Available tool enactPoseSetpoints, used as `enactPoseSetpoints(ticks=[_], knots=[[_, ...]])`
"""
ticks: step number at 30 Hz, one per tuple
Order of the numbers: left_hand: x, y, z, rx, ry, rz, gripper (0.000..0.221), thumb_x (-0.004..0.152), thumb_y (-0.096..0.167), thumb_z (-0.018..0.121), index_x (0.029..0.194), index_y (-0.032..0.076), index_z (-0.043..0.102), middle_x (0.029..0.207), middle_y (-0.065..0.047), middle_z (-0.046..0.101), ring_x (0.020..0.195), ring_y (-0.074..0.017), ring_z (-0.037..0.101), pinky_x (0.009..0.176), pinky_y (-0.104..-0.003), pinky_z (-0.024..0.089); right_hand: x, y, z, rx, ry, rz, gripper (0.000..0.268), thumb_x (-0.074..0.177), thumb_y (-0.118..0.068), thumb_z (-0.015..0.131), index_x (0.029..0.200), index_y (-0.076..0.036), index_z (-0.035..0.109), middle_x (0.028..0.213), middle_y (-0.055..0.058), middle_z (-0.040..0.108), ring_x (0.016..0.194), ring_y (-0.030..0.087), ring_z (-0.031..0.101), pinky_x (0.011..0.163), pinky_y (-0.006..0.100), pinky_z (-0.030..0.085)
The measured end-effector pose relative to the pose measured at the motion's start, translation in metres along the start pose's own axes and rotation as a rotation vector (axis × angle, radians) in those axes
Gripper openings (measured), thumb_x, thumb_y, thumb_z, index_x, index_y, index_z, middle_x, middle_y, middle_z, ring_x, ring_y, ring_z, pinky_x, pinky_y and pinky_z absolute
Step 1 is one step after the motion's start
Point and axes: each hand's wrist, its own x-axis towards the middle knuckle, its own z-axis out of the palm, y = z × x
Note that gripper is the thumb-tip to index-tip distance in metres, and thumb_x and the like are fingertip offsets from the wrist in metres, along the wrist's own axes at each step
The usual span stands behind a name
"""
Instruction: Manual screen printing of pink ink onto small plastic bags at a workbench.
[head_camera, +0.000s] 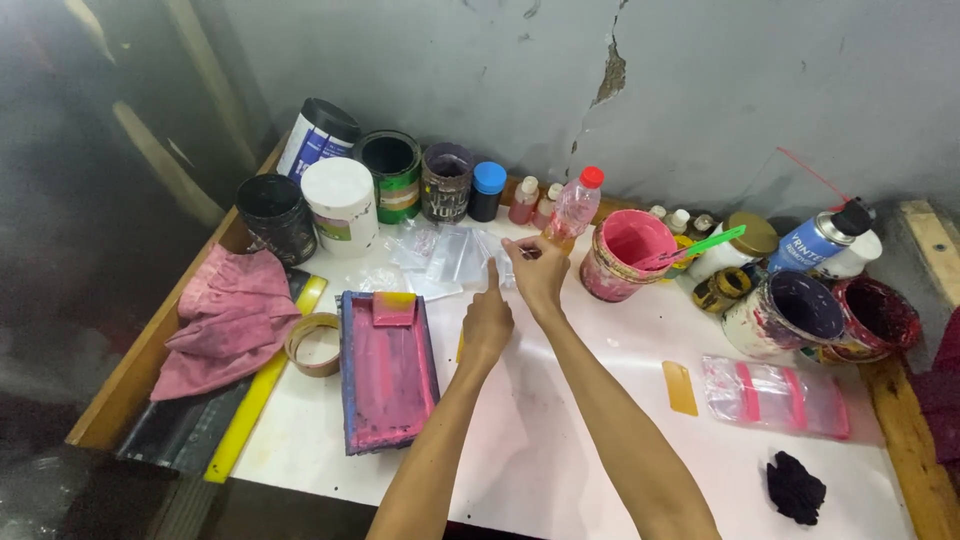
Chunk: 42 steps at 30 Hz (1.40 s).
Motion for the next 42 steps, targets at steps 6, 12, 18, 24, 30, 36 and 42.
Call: enactPoseSetpoints(ticks=[6,12,18,24,30,36,42], knots=[[-0.014,0.008,-0.002,-0.341,0.250,0.115,0.066,0.098,-0.006,0.045,0.157,-0.001,0.015,0.111,-0.037,0.065,0.105,-0.0522,0.067,0.090,-0.059,0.055,0.003,-0.015,-0.006,0.029,0.000,-0.167,0.027,0.083,-0.038,0.085,0.083,-0.013,0.079,0.081,0.010,0.076,0.075,0.025,0.074,0.071,0.031,0.057],[0.067,-0.053,0.065,-0.665,0.419,-0.013,0.029,0.096,0.014,0.051,0.123,0.020,0.042,0.097,-0.006,0.078,0.084,-0.0220,0.072,0.075,-0.036,0.055,0.004,-0.024,-0.015,0.059,-0.089,-0.181,0.025,0.088,-0.038,0.079,0.081,-0.015,0.076,0.075,0.002,0.074,0.071,0.016,0.071,0.072,0.029,0.055],[0.107,-0.078,0.085,-0.892,0.226,-0.173,0.041,0.097,0.038,0.044,0.098,0.022,0.082,0.079,-0.003,0.063,0.072,-0.0144,0.058,0.065,-0.027,0.048,-0.008,-0.035,-0.044,-0.068,-0.153,-0.276,0.037,0.093,-0.049,0.074,0.076,-0.016,0.073,0.071,0.002,0.073,0.067,0.019,0.072,0.068,0.031,0.055],[0.090,-0.041,0.050,-1.597,0.073,-0.202,0.075,0.095,0.064,0.045,0.148,0.011,0.050,0.137,-0.014,0.064,0.115,-0.0203,0.062,0.096,-0.031,0.036,-0.030,-0.025,-0.080,-0.183,-0.240,-0.658,0.031,0.097,-0.039,0.070,0.076,-0.017,0.064,0.067,0.000,0.066,0.066,0.021,0.069,0.066,0.032,0.054],[0.078,-0.030,0.038,-1.539,0.255,-0.071,0.040,0.098,0.014,0.061,0.138,0.011,0.059,0.125,-0.012,0.069,0.109,-0.0311,0.071,0.098,-0.045,0.051,-0.078,0.015,-0.127,-0.414,-0.384,-0.910,0.023,0.099,-0.040,0.060,0.097,-0.018,0.056,0.086,0.003,0.060,0.077,0.026,0.070,0.072,0.037,0.059],[0.026,0.009,0.009,-1.500,0.154,0.066,0.036,0.100,0.024,0.060,0.133,0.010,0.063,0.124,-0.017,0.072,0.107,-0.0342,0.073,0.095,-0.043,0.055,-0.102,0.059,-0.166,-0.568,-0.045,-1.013,0.020,0.091,-0.011,0.070,0.109,-0.017,0.064,0.091,-0.004,0.059,0.083,0.013,0.066,0.078,0.026,0.054],[0.015,0.025,0.024,-1.491,0.195,0.168,0.039,0.091,0.011,0.074,0.129,0.004,0.066,0.122,-0.018,0.071,0.106,-0.0294,0.071,0.094,-0.052,0.058,-0.124,0.087,-0.196,-0.545,0.253,-0.692,0.020,0.085,-0.003,0.071,0.091,-0.020,0.062,0.092,-0.004,0.056,0.090,0.017,0.062,0.082,0.033,0.050]])
